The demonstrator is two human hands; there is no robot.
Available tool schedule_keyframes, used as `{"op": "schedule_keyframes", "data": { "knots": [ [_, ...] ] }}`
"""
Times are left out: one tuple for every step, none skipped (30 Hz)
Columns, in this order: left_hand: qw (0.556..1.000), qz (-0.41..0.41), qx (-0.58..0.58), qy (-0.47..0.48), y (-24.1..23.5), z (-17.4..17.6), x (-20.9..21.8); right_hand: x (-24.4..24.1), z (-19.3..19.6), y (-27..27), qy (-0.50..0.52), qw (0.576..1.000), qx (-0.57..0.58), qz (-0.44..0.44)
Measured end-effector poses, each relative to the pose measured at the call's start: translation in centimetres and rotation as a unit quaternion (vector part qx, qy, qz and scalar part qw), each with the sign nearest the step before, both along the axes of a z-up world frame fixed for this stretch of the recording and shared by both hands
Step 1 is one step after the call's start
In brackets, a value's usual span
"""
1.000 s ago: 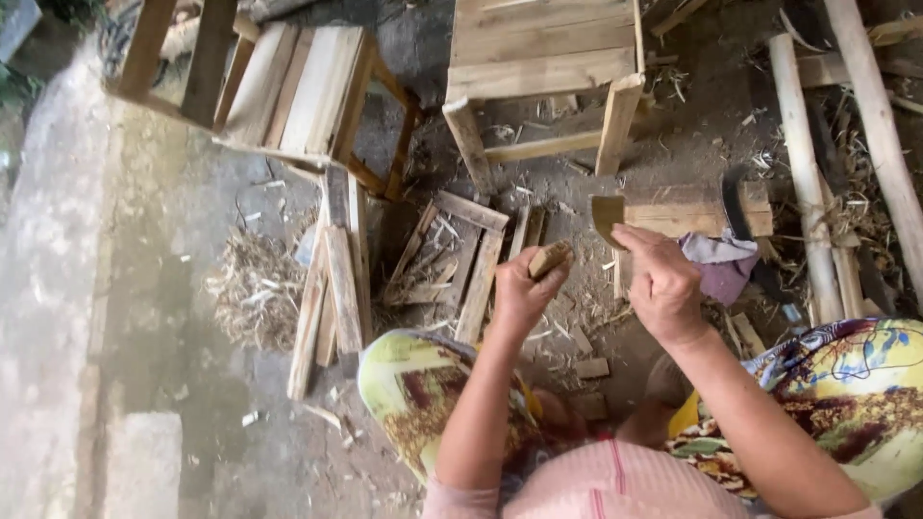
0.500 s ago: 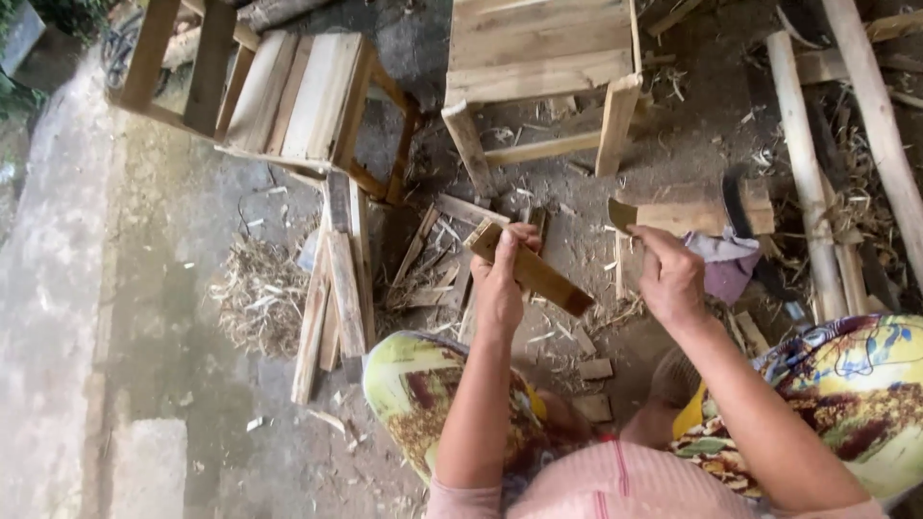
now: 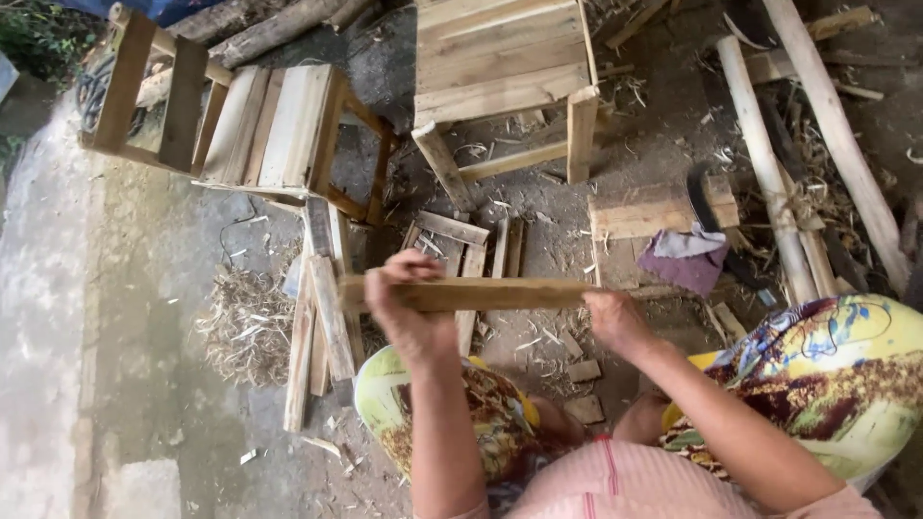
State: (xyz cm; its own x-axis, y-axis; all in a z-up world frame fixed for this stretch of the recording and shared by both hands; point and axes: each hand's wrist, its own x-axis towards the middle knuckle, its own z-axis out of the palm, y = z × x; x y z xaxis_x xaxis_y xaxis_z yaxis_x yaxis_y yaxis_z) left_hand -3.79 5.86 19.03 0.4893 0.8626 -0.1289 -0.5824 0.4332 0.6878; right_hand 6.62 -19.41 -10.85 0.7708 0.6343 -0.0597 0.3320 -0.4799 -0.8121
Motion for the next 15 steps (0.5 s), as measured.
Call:
{"op": "schedule_keyframes", "data": {
  "knots": [
    [1.000,-0.001,0.000,-0.001,1.3,0.2,-0.7,0.1,4.9,0.0,-0.001,1.000,0.000,-0.001],
    [0.999,0.039,0.030,-0.016,2.7,0.4,-1.4,0.2,9.8,0.0,-0.001,1.000,-0.025,-0.017],
    [0.994,0.086,0.060,-0.031,4.1,0.6,-2.4,0.4,14.8,0.3,-0.002,0.998,-0.050,-0.028],
    [0.993,0.092,0.060,-0.033,4.3,2.5,-3.4,1.8,14.5,-1.0,-0.004,0.999,-0.050,-0.022],
    [0.983,0.167,-0.059,-0.048,4.6,4.5,-4.5,2.8,14.0,-2.3,-0.117,0.986,-0.117,-0.032],
    [0.953,0.239,-0.175,-0.064,5.0,6.5,-5.6,3.8,13.4,-3.4,-0.228,0.955,-0.182,-0.043],
    [0.949,0.253,-0.174,-0.065,6.6,4.9,-7.2,4.3,14.9,-4.0,-0.229,0.956,-0.179,-0.029],
    [0.956,0.256,-0.141,-0.040,8.2,3.2,-8.9,4.8,16.4,-4.4,-0.200,0.976,-0.077,-0.029],
    [0.959,0.262,-0.107,-0.016,9.8,1.7,-10.9,5.6,17.9,-4.4,-0.167,0.985,0.027,-0.026],
    [0.954,0.279,-0.105,-0.018,10.9,0.5,-12.3,5.9,16.7,-6.0,-0.166,0.986,0.031,-0.008],
    [0.948,0.275,-0.158,-0.007,11.9,-0.7,-13.9,6.0,15.4,-7.7,-0.144,0.984,-0.083,-0.059],
    [0.940,0.269,-0.211,0.002,13.0,-1.9,-15.6,6.4,14.1,-9.3,-0.124,0.967,-0.194,-0.111],
    [0.936,0.283,-0.209,-0.005,13.8,-3.1,-16.8,6.1,14.4,-8.8,-0.130,0.969,-0.189,-0.096],
    [0.897,0.347,-0.273,-0.003,14.7,-4.3,-18.0,5.9,14.8,-8.4,-0.112,0.968,-0.201,-0.098],
    [0.851,0.403,-0.337,0.000,15.4,-5.6,-19.1,5.3,15.2,-8.4,-0.092,0.967,-0.215,-0.104]
  ]
}}
